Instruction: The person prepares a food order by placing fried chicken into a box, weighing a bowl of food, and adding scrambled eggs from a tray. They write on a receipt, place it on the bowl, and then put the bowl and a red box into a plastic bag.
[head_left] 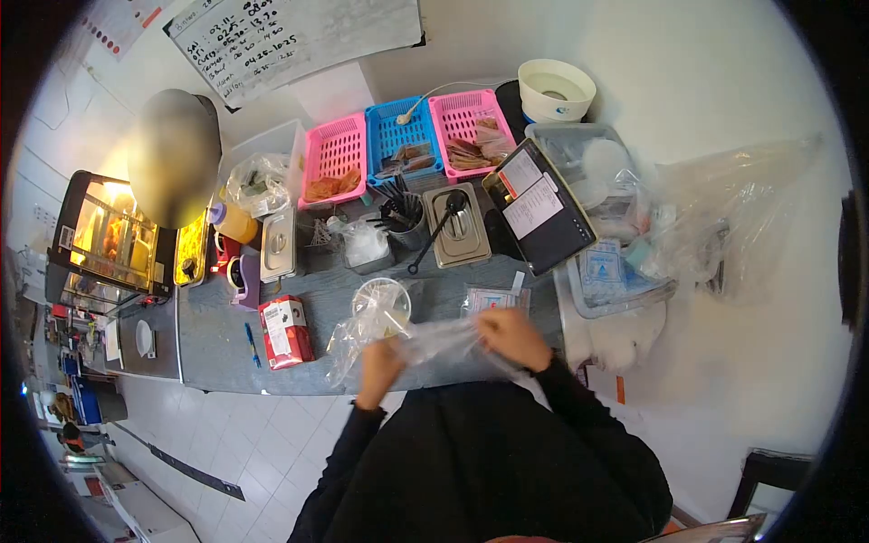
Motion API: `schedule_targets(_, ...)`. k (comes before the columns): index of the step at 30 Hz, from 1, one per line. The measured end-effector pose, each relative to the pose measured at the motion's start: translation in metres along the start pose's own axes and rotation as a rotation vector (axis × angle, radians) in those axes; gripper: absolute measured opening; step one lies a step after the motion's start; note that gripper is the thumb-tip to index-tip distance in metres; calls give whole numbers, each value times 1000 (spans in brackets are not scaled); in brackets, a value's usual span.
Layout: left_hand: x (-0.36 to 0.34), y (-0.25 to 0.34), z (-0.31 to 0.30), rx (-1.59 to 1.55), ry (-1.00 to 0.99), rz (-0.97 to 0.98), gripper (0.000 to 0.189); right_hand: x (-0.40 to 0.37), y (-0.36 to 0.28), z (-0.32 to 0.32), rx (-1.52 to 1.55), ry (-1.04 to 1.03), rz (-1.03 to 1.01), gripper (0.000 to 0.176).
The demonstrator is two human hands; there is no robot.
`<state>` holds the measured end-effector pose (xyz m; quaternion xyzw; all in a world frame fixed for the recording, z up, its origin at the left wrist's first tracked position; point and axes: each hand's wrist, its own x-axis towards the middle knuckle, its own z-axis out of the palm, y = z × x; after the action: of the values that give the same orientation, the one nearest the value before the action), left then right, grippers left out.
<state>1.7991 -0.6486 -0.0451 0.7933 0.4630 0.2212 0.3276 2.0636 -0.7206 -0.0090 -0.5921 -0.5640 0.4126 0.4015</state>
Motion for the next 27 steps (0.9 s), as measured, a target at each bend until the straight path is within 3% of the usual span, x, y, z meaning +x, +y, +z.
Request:
schedule_targets(2,6,-8,-38,123,68,-272,19,-7,-8,-20,-157,94,-16,21)
schedule_targets(5,19,18,-31,-326,561,-82,18,6,-14,-22,-359,357,-116,13)
schedule_targets(8,25,30,-9,-194,396,32,20,50,16,-27,-651,621,-258,13)
schedule_targets(10,23,45,13,-474,93,-154,18,79,37,-41,-776,425,-1,21)
schedule_targets(12,28,54,38,-648,-65,-246,21,107,65,-47,-800,436,-26,24)
schedule_targets(19,52,74,67,-635,-125,-262,19,148,98,-48,-860,484,24,28)
schedule_targets(23,55,62,69,-131,104,109,22,144,101,-49,-814,548,-126,24)
schedule_targets(25,54,65,62,-60,298,194,27,126,79,-49,-543,347,-52,23)
schedule_targets(27,56,66,53,-62,262,104,30,98,47,-43,-347,214,-28,22)
